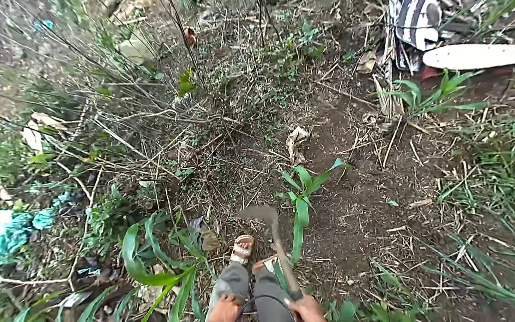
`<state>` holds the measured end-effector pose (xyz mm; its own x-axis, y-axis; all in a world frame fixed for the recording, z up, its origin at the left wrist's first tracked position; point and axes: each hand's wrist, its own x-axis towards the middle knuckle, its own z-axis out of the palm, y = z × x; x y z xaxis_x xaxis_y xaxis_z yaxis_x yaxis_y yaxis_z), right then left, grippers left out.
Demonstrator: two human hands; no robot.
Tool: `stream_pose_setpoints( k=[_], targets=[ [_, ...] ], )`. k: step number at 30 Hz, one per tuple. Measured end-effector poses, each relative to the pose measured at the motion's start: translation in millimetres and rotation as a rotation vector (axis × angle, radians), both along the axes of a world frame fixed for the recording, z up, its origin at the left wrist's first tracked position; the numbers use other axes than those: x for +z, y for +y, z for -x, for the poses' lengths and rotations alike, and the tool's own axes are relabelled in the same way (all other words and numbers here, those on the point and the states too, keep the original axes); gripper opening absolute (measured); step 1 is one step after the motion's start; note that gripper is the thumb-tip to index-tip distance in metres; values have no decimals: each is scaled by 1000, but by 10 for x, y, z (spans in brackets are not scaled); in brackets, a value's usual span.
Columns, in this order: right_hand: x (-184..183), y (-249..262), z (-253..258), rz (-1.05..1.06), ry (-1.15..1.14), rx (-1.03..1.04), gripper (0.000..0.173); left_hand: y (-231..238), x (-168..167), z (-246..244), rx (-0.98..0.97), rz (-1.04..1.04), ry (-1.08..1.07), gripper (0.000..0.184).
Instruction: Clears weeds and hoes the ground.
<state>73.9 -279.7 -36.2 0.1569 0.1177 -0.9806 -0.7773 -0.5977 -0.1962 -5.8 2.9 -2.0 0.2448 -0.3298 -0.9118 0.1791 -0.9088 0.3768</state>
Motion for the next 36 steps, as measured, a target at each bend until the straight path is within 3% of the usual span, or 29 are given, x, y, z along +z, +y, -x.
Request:
stream_pose_setpoints(
  k=[3, 8, 11, 14, 16, 18, 20, 21, 24, 26, 29, 31, 33, 36],
  targets=[
    [-404, 798, -425, -199, 45, -284, 33, 59, -144, 228, 47, 16, 1, 42],
    [-879, 1893, -1562, -276, -191, -744, 25, 169, -341, 411, 100, -26, 34, 43],
    [-1078, 2233, -2331, -326, -323, -1103, 13, 298, -357, 437, 204, -38, 70, 43],
    [-1423, 2370, -2879, -279, -436, -1254, 8, 431, -373, 496, 266, -46, 44, 40],
    [-1737, 2456, -2640, -212, -365, -1143, 5, 487, -362, 540, 299, -50, 44, 39],
    [-2009, 2443, -1771, -116, -223, -928, 15, 523, -368, 532, 304, -39, 65, 39],
    [-1993, 2253, -1054, 51, -136, -762, 17, 557, -373, 489, 311, -17, 38, 37],
    [-1875, 2125, -943, 106, -102, -730, 13, 583, -370, 475, 306, -12, 25, 37],
    [-1455, 1765, -1317, 145, -99, -704, 10, 607, -366, 410, 247, 14, 51, 37],
    [-1345, 1724, -1797, 37, -199, -794, 6, 615, -372, 377, 225, 17, 66, 38],
    [-1503, 1928, -2493, -231, -345, -1087, 14, 659, -376, 359, 231, 9, 74, 37],
    [-1729, 2139, -2647, -276, -327, -1163, 16, 676, -406, 363, 248, 6, 81, 36],
    [-1967, 2313, -2100, -131, -185, -979, 4, 694, -411, 344, 258, 1, 80, 35],
    [-2209, 2091, -815, 65, -73, -532, 23, 674, -402, 262, 244, -1, 64, 34]
  ],
)
